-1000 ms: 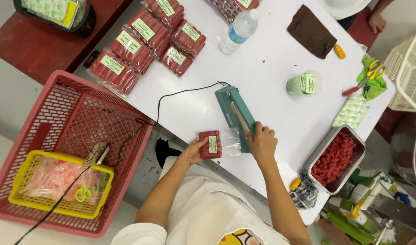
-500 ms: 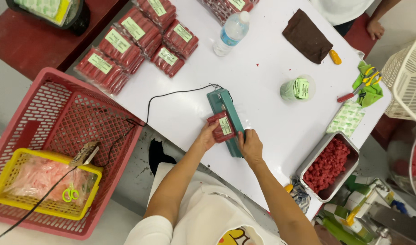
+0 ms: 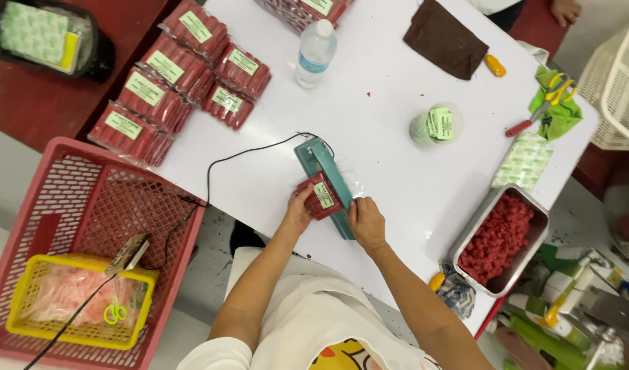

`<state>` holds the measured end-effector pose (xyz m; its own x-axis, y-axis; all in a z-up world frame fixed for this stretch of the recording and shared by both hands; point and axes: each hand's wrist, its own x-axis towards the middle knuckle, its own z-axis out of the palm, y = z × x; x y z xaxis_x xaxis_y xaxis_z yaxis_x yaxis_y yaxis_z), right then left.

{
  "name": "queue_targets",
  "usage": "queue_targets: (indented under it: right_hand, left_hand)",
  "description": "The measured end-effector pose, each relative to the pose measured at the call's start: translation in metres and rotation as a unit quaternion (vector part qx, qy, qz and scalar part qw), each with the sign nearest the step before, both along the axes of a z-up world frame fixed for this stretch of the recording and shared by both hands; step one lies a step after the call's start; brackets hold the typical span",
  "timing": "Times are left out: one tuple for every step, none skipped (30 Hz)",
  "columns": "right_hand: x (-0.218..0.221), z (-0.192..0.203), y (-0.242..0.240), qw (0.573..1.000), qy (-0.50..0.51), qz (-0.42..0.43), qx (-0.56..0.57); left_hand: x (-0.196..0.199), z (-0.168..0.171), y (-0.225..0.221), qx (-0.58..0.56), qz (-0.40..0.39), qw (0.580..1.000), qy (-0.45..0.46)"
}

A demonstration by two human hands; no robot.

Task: The person repeatedly places small plastic-wrapped packages of red meat into a handheld heat-sealing device, seals them, and then places the sealed packages into a red basket. The person also handles loose plastic bags and a container of ground meat on the table.

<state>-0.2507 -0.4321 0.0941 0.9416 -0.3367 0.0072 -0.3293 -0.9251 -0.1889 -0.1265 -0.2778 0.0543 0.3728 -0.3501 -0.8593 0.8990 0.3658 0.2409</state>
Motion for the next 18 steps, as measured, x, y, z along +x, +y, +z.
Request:
queue_targets:
  right_hand:
    - [-0.001, 0.001, 0.000, 1.000, -0.002, 0.005, 0.004]
    - [-0.002, 0.001, -0.001, 1.000, 0.006, -0.003, 0.012]
    - [-0.002, 0.001, -0.001, 1.000, 0.014, -0.011, 0.019]
    - [-0.002, 0.003, -0.001, 1.000, 0.012, -0.008, 0.020]
    - [-0.002, 0.004, 0.000, 1.000, 0.013, -0.010, 0.026]
    - [0.001, 0.005, -0.002, 0.999, 0.012, -0.012, 0.030]
    - [-0.001, 0.003, -0.002, 0.999, 0.008, -0.010, 0.029]
    - [-0.002, 0.002, -0.002, 1.000, -0.006, -0.009, 0.022]
    - [-0.003, 0.001, -0.002, 1.000, -0.020, -0.008, 0.015]
    - [-0.002, 0.000, -0.001, 1.000, -0.023, -0.006, 0.014]
    - [-0.001, -0.002, -0.001, 1.000, -0.022, -0.011, 0.014]
    - [-0.004, -0.001, -0.001, 1.000, -0.019, -0.017, 0.013]
    - [0.000, -0.001, -0.001, 1.000, -0.020, -0.016, 0.010]
    - [0.000, 0.002, 0.000, 1.000, -0.019, -0.019, 0.008]
    - [0.000, 0.003, 0.001, 1.000, -0.018, -0.021, 0.006]
    - [-0.001, 0.006, 0.000, 1.000, -0.014, -0.018, 0.006]
    - [-0.001, 0.008, 0.000, 1.000, -0.007, -0.022, 0.006]
    - [0.002, 0.011, 0.000, 1.000, -0.003, -0.030, 0.005]
  left_hand:
    - [-0.005, -0.001, -0.004, 0.004, 0.005, 1.000, -0.002]
    - [-0.008, -0.003, -0.009, 0.006, 0.018, 1.000, -0.003]
    - [-0.011, -0.005, -0.014, 0.008, 0.031, 0.999, -0.004]
    - [-0.012, 0.000, -0.012, 0.009, 0.034, 0.999, -0.006]
    - [-0.013, 0.004, -0.010, 0.015, 0.032, 0.999, -0.010]
    - [-0.011, 0.007, -0.010, 0.019, 0.031, 0.999, -0.017]
    - [-0.010, 0.010, -0.008, 0.018, 0.033, 0.999, -0.021]
    - [-0.009, 0.014, -0.005, 0.013, 0.012, 1.000, -0.008]
    - [-0.008, 0.017, -0.001, 0.008, -0.009, 1.000, 0.004]
    - [-0.005, 0.016, 0.001, 0.007, -0.006, 1.000, 0.001]
    - [-0.002, 0.015, 0.004, 0.014, -0.022, 1.000, 0.000]
    - [-0.002, 0.014, 0.006, 0.020, -0.038, 0.999, 0.001]
    - [0.002, 0.004, 0.006, 0.017, -0.038, 0.999, 0.000]
    - [0.001, -0.006, 0.006, 0.015, -0.036, 0.999, 0.005]
    - [0.000, -0.016, 0.006, 0.013, -0.034, 0.999, 0.009]
    - [0.001, 0.006, 0.007, 0.013, -0.030, 0.999, 0.014]
    - [0.004, 0.027, 0.009, -0.006, -0.024, 1.000, 0.007]
    - [0.010, 0.049, 0.009, -0.025, -0.021, 0.999, -0.001]
